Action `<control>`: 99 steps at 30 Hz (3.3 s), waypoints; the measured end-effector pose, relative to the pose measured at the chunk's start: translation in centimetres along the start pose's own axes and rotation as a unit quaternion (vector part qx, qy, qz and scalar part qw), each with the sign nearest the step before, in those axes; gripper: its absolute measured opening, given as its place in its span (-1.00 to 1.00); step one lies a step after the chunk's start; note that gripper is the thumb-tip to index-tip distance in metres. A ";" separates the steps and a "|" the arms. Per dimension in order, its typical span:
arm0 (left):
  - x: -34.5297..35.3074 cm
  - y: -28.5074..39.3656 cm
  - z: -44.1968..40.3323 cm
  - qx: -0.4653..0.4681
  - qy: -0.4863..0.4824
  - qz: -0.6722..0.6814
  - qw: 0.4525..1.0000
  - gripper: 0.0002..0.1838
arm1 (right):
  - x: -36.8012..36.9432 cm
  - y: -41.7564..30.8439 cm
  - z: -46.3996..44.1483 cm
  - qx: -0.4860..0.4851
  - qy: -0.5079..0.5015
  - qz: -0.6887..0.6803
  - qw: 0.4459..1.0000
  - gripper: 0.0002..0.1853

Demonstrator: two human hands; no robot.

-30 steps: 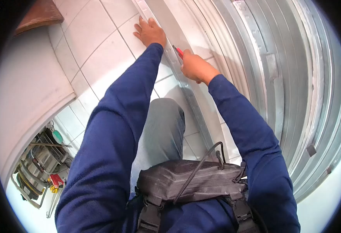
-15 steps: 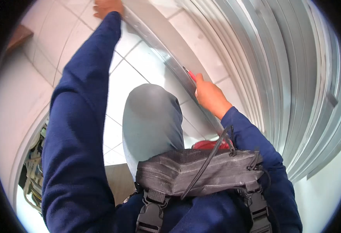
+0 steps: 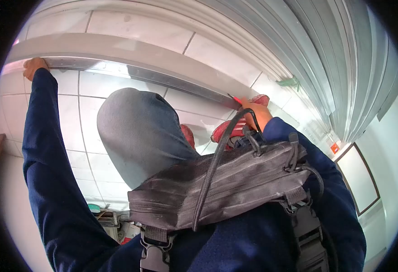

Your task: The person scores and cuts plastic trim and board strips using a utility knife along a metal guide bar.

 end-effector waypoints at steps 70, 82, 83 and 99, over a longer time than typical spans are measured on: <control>-14.6 -5.1 5.9 -0.322 -0.143 0.582 0.733 -0.43 | -36.3 -62.1 -41.5 -0.312 -0.006 0.088 0.946 -0.74; -14.2 -4.9 6.1 -0.342 -0.136 0.593 0.717 -0.44 | -29.7 -48.4 -32.1 -0.312 -0.049 0.059 0.947 -0.66; -14.2 -5.0 6.2 -0.341 -0.117 0.604 0.711 -0.43 | -29.0 -47.3 -31.8 -0.308 -0.051 0.052 0.949 -0.66; -12.0 -3.5 4.4 -0.253 -0.111 0.359 0.891 -0.57 | -15.7 -25.1 -15.3 -0.281 0.033 0.069 0.957 -0.74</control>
Point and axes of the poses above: each hand's wrist, its own z-axis away from the middle knuckle, its own x-axis out of the palm, y = z × x, the point moved 6 cm from there along -z, towards the middle knuckle, and after that the axes turned 15 degrees about -x, right-handed, at the moved point
